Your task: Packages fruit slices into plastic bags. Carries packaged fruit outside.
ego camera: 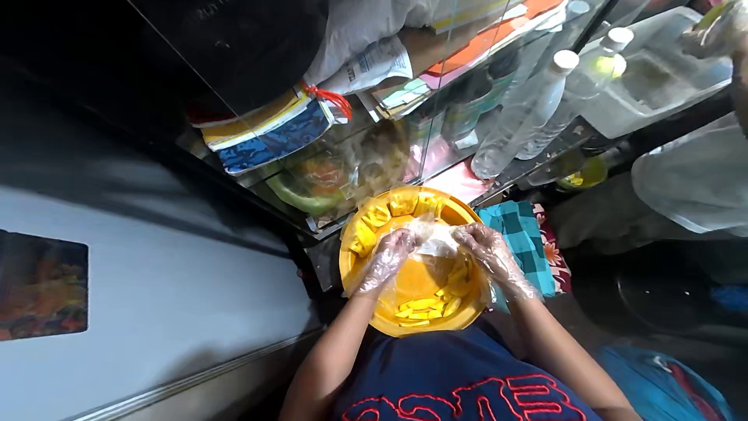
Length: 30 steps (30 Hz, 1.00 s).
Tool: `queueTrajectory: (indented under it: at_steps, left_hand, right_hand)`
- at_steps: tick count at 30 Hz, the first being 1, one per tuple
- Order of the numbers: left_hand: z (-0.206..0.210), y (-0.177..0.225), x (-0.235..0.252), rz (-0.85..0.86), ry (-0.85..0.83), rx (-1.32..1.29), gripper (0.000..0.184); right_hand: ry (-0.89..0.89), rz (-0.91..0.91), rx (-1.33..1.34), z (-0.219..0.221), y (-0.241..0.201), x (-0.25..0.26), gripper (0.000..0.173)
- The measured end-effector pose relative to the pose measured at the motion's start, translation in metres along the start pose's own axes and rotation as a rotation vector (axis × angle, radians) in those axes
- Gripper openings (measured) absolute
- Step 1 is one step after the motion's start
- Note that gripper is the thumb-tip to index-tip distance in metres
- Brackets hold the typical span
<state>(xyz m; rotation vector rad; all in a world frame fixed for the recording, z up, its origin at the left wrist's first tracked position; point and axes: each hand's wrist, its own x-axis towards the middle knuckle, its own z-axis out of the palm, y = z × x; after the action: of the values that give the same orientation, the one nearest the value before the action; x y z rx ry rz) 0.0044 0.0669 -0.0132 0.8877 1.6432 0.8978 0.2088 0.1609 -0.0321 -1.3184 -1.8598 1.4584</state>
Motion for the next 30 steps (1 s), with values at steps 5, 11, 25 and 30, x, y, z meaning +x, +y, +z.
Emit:
queueTrajectory:
  at_steps: [5, 11, 25, 30]
  left_hand:
    - [-0.005, -0.005, -0.015, 0.004, -0.124, -0.419, 0.023]
    - [-0.008, -0.003, -0.032, 0.079, -0.024, -0.496, 0.079]
    - [0.021, 0.052, -0.059, 0.003, 0.345, -0.009, 0.042]
    - [0.017, 0.052, -0.058, -0.012, 0.380, -0.040, 0.047]
  right_hand:
    - [-0.224, -0.083, 0.184, 0.013, -0.023, 0.006, 0.049]
    - [-0.168, -0.130, 0.270, 0.036, -0.036, 0.004, 0.010]
    - [0.164, -0.648, -0.316, 0.084, -0.066, -0.020, 0.022]
    - [0.141, -0.685, -0.381, 0.084, -0.069, -0.015, 0.022]
